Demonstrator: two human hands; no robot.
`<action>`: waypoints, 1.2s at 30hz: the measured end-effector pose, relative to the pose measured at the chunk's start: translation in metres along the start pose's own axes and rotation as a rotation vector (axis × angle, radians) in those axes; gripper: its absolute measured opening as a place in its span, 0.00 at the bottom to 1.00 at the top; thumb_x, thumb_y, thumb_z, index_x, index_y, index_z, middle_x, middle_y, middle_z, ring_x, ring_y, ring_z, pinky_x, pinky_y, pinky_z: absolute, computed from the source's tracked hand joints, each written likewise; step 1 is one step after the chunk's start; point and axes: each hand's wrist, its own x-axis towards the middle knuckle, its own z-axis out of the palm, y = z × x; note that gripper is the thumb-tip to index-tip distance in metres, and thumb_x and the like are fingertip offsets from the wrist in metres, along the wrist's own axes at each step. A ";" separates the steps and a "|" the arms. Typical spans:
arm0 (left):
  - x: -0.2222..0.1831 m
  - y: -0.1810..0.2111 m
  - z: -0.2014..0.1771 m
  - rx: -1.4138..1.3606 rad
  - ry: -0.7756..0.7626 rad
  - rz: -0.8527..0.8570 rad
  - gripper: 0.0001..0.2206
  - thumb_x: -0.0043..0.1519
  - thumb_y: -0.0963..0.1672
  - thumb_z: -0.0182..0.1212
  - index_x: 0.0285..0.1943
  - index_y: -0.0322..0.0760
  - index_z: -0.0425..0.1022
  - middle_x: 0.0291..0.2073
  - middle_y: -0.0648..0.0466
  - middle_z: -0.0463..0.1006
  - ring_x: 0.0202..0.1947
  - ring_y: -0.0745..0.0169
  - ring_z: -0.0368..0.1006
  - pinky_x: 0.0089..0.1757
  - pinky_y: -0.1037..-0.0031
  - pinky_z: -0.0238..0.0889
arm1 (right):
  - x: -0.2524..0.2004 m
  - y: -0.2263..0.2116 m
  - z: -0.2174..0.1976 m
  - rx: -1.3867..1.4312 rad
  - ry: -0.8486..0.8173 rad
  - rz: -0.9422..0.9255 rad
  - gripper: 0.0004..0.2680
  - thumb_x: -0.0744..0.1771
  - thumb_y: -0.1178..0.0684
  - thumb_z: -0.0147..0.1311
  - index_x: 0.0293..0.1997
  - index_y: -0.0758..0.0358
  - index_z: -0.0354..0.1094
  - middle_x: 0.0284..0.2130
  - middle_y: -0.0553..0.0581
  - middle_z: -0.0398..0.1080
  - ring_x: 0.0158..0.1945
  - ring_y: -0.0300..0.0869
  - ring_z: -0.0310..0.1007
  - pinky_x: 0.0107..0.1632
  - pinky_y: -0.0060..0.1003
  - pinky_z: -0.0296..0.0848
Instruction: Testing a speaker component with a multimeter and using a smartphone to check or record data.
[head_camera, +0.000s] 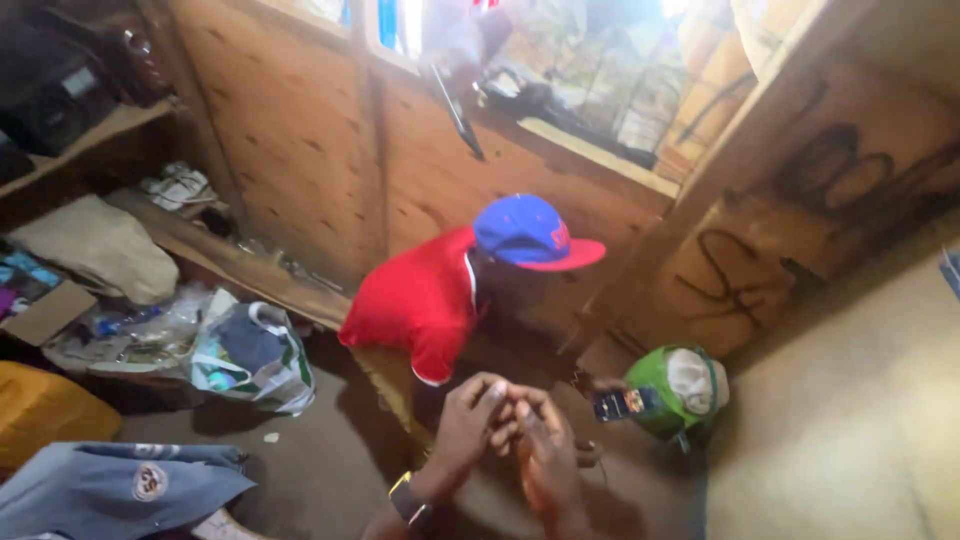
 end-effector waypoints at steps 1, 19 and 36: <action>0.007 0.012 -0.001 -0.080 -0.001 -0.106 0.11 0.70 0.46 0.58 0.38 0.35 0.79 0.27 0.52 0.78 0.29 0.70 0.72 0.27 0.75 0.72 | 0.010 -0.010 0.010 -0.009 -0.045 0.030 0.11 0.71 0.53 0.53 0.55 0.70 0.70 0.34 0.64 0.76 0.26 0.43 0.74 0.27 0.34 0.71; 0.373 0.059 -0.053 -0.605 0.051 -0.098 0.61 0.55 0.70 0.61 0.86 0.34 0.35 0.72 0.27 0.43 0.71 0.23 0.49 0.63 0.33 0.56 | 0.202 -0.029 0.046 -0.049 -0.196 -0.023 0.09 0.72 0.54 0.53 0.57 0.65 0.70 0.45 0.65 0.80 0.35 0.46 0.84 0.33 0.33 0.82; 0.354 0.045 -0.066 -0.691 -0.120 -0.231 0.31 0.63 0.63 0.62 0.56 0.34 0.74 0.44 0.35 0.80 0.34 0.42 0.80 0.33 0.57 0.79 | 0.237 -0.049 0.040 -0.056 -0.245 -0.012 0.09 0.72 0.55 0.54 0.57 0.66 0.70 0.46 0.68 0.79 0.35 0.48 0.85 0.33 0.34 0.82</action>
